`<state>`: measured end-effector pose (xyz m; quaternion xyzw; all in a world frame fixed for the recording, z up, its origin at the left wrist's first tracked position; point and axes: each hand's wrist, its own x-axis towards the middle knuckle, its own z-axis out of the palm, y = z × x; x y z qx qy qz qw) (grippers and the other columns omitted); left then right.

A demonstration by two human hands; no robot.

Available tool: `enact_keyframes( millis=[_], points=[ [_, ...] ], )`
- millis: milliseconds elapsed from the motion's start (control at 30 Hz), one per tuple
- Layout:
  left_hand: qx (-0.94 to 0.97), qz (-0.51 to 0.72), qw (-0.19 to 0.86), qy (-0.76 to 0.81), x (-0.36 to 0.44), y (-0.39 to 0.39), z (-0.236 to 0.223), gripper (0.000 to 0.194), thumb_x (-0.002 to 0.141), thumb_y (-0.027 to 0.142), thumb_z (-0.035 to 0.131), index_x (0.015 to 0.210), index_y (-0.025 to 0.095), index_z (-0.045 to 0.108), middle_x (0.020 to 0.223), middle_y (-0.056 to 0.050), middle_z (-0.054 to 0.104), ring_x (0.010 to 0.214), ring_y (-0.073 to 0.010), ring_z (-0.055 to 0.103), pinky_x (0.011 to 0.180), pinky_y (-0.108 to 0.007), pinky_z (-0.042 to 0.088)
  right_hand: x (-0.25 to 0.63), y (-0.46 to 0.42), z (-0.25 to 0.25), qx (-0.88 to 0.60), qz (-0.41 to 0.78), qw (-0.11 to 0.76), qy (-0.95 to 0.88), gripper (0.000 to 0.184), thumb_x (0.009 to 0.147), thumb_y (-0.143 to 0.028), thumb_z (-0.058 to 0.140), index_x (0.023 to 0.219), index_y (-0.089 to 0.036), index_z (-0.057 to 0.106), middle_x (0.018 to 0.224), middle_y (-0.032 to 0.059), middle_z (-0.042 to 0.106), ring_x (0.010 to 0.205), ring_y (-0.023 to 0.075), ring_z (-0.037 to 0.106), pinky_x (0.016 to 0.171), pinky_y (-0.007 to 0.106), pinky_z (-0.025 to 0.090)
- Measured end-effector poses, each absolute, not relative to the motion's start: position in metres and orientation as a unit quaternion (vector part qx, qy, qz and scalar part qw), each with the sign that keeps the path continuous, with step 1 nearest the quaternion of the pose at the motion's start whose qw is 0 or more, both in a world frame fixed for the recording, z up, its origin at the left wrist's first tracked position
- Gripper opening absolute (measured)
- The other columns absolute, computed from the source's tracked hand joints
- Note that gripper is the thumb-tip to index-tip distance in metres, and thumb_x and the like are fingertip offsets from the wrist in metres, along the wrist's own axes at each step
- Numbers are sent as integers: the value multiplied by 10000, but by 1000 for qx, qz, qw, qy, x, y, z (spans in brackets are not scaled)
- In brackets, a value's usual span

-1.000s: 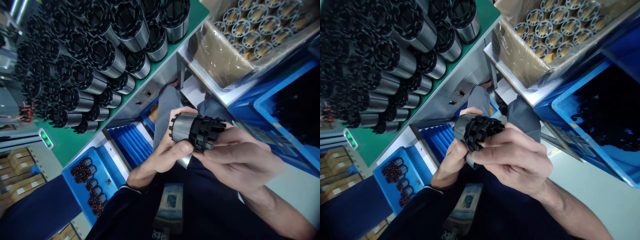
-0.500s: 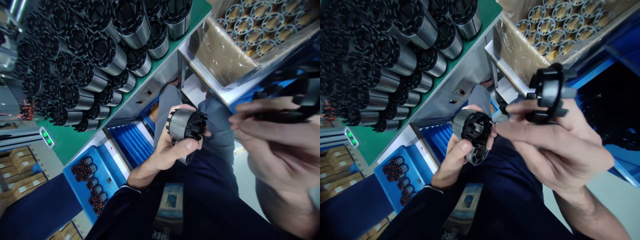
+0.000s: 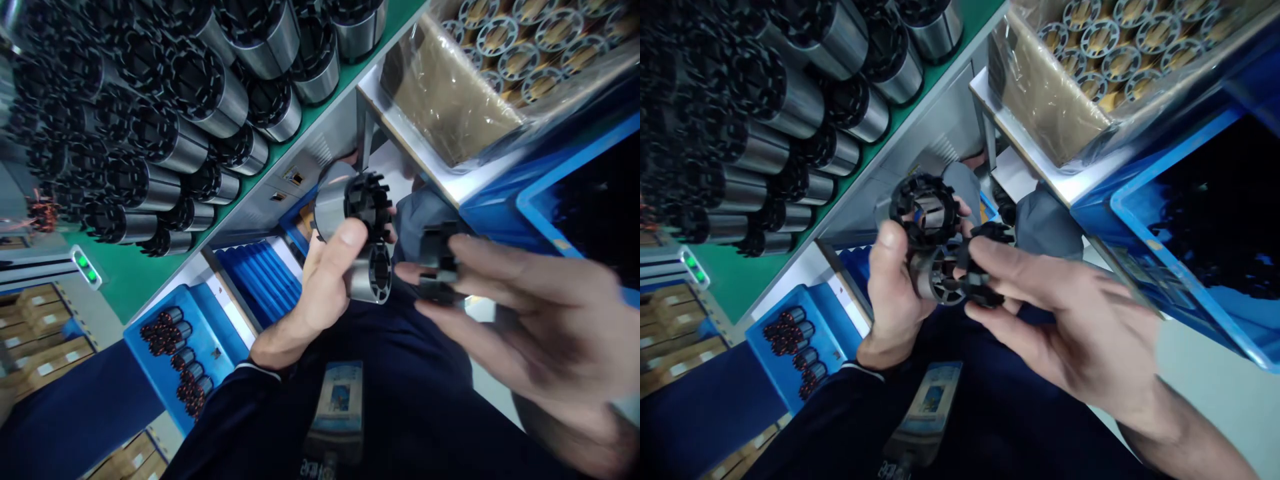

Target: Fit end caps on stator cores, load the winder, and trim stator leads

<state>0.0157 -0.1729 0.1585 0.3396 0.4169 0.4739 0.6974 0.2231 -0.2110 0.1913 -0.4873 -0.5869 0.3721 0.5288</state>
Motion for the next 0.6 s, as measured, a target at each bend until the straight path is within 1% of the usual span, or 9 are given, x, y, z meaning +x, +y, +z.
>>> enact_keyframes(
  millis=[67,133,233,267,367,433,533,567,600],
  points=[
    [313,470,681,467,22,-164,173,946,1021,1081,393,1268,288,845,1259,-150,889,1414,-479,815,990,-626,778,210,-213,182,-463,326,514,-644,879,839,-185,1099,1646,-356,796,1050,-24,953,605,195,835,568,279,747],
    [301,446,697,474,27,-156,186,950,1064,1050,362,1130,242,857,1226,-158,886,1422,-460,826,992,-613,790,198,-211,173,-453,321,541,-632,848,876,-207,1088,1658,-329,784,1021,-15,940,547,147,750,580,270,739],
    [314,410,731,447,31,-146,193,989,1185,886,155,1122,190,856,1127,-119,858,1383,-460,860,905,-598,783,192,-208,164,-451,343,568,-597,776,866,-211,1096,1587,-333,836,999,-8,887,624,143,737,670,304,763],
    [310,404,736,446,31,-144,193,981,1199,851,138,1136,186,857,1101,-116,853,1371,-464,865,893,-597,778,193,-208,162,-451,348,567,-595,778,864,-205,1093,1586,-347,837,1008,-6,860,651,147,740,679,321,764],
    [271,409,738,462,32,-138,189,927,1166,912,286,1160,183,860,1072,-153,861,1352,-466,863,956,-597,787,200,-208,159,-457,372,541,-600,815,868,-239,1089,1616,-403,813,1171,26,793,703,145,730,594,320,719],
    [243,406,743,474,32,-134,188,930,1135,957,337,1200,188,856,1104,-162,868,1370,-461,847,1015,-601,786,204,-208,157,-466,353,527,-617,812,860,-276,1097,1609,-421,817,1275,52,768,749,155,714,588,331,709],
    [237,383,753,479,31,-130,187,896,1127,950,375,1230,200,854,1112,-147,868,1363,-451,845,1014,-598,792,207,-207,155,-477,326,508,-639,738,866,-300,1098,1552,-425,857,1483,76,756,760,141,672,744,403,755],
    [265,378,742,486,30,-129,187,881,1132,938,382,1220,203,857,1089,-144,866,1344,-440,855,1007,-593,795,207,-206,154,-476,331,506,-638,719,869,-301,1095,1539,-425,865,1548,78,749,791,150,698,786,423,762],
    [302,379,722,494,30,-129,186,891,1137,936,363,1201,201,862,1056,-144,859,1323,-430,864,998,-588,796,207,-206,154,-475,342,506,-634,709,872,-297,1092,1533,-424,868,1589,78,749,874,186,755,807,434,764]
  ],
)
